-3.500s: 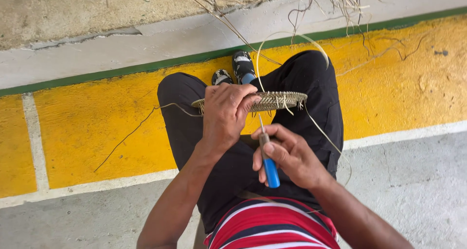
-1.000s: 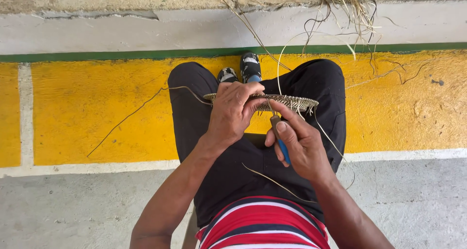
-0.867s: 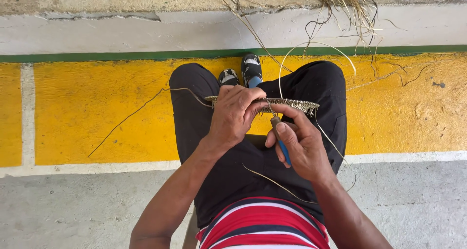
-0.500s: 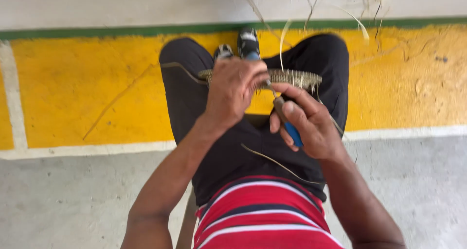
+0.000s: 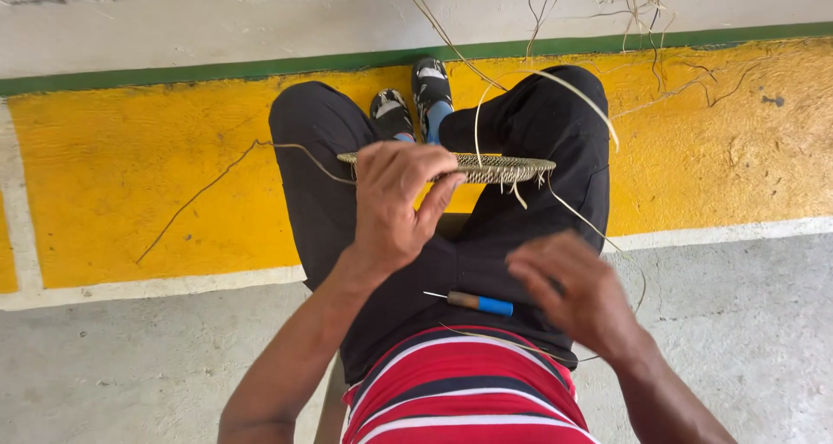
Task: The recorder is weaving a small basket or mat using natural fibers and a small metal tool.
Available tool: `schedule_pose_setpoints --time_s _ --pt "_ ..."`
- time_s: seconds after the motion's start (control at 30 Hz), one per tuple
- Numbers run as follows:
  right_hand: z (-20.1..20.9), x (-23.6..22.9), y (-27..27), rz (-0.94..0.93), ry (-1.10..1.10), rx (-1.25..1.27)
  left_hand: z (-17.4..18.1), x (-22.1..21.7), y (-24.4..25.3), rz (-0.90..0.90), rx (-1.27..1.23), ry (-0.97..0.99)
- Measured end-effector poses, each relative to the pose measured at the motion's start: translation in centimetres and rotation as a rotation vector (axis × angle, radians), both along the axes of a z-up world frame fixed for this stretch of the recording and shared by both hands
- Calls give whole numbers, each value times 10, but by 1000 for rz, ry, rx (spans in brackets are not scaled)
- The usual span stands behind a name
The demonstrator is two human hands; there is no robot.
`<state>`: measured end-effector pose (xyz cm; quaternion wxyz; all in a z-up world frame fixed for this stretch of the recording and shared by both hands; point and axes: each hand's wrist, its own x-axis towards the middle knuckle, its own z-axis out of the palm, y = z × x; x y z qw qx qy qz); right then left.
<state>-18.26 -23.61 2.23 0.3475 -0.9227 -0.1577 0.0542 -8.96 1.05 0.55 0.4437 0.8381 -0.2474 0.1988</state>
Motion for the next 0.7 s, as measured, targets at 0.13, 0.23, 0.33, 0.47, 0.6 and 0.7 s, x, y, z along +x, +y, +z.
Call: schedule_pose_setpoints --time_s 0.13,0.23,0.33,0.47,0.6,0.7 --pt "28 52 26 -151 -337 76 0 -12 0 24 -3 -13" --pt "25 74 42 -34 -458 53 -1 -19 2 5 -2 -11" --pt "-12 68 38 -104 -224 275 2 -23 1 10 8 0" --pt "-24 68 33 -148 -226 388 -2 -26 -6 78 97 -74" --pt "-20 74 23 -84 -166 462 -11 -27 -10 138 150 -144" --pt "-24 67 26 -158 -164 451 -14 -32 -13 146 187 -168"
